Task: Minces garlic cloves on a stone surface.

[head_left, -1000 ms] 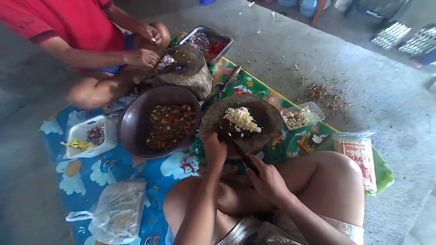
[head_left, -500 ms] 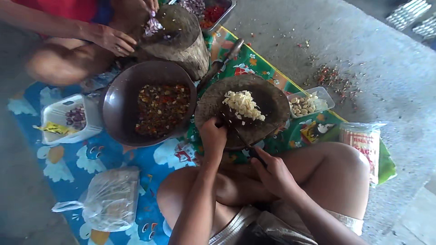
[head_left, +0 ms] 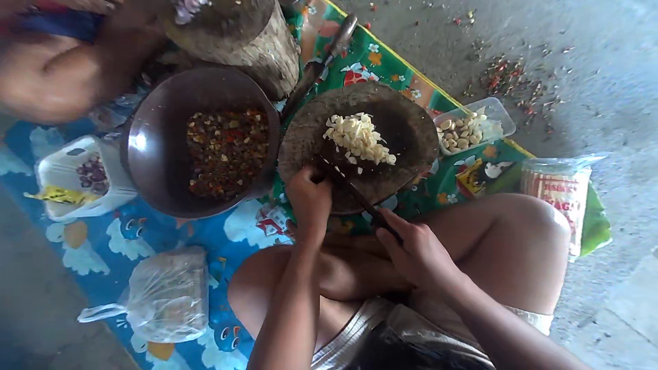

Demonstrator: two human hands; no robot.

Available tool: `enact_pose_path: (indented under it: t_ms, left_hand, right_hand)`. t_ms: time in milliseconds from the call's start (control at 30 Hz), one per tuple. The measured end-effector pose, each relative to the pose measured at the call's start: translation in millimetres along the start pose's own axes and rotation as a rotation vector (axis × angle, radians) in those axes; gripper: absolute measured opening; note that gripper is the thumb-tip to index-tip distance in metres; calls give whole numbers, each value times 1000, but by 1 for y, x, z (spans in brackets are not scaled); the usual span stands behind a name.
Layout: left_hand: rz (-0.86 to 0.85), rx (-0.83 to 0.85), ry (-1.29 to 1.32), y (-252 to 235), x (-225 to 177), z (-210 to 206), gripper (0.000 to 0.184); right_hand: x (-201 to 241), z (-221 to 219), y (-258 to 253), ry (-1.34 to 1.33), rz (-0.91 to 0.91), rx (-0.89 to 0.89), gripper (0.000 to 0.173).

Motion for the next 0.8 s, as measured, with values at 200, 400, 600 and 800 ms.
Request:
enact_pose_path:
  t_ms: [200,400,600,800]
  left_hand:
    - [28,-7,37,2,5,-1,12]
    - [18,-29,-33,-7,3,-2,4]
    - [-6,-13,83,9,7,-1,9]
    - [45,-52,-39,-9,6,-4,9]
  right_hand:
    - [11,4,-7,-15,-21,47,46]
    - [-7,6,22,-28,38,-26,45]
    - [20,-1,-29,18,-62,85,44]
    - [3,9,19,-10,40,-17,46]
Point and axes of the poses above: each hand's wrist, its own y-axis away from the middle knuckle, its own z-axis out of the back of the hand, x = y × z, the point moved 3 cm from there along -y, towards the middle knuckle, and after that the axes turned 12 degrees about -z, right-handed, at the moved point
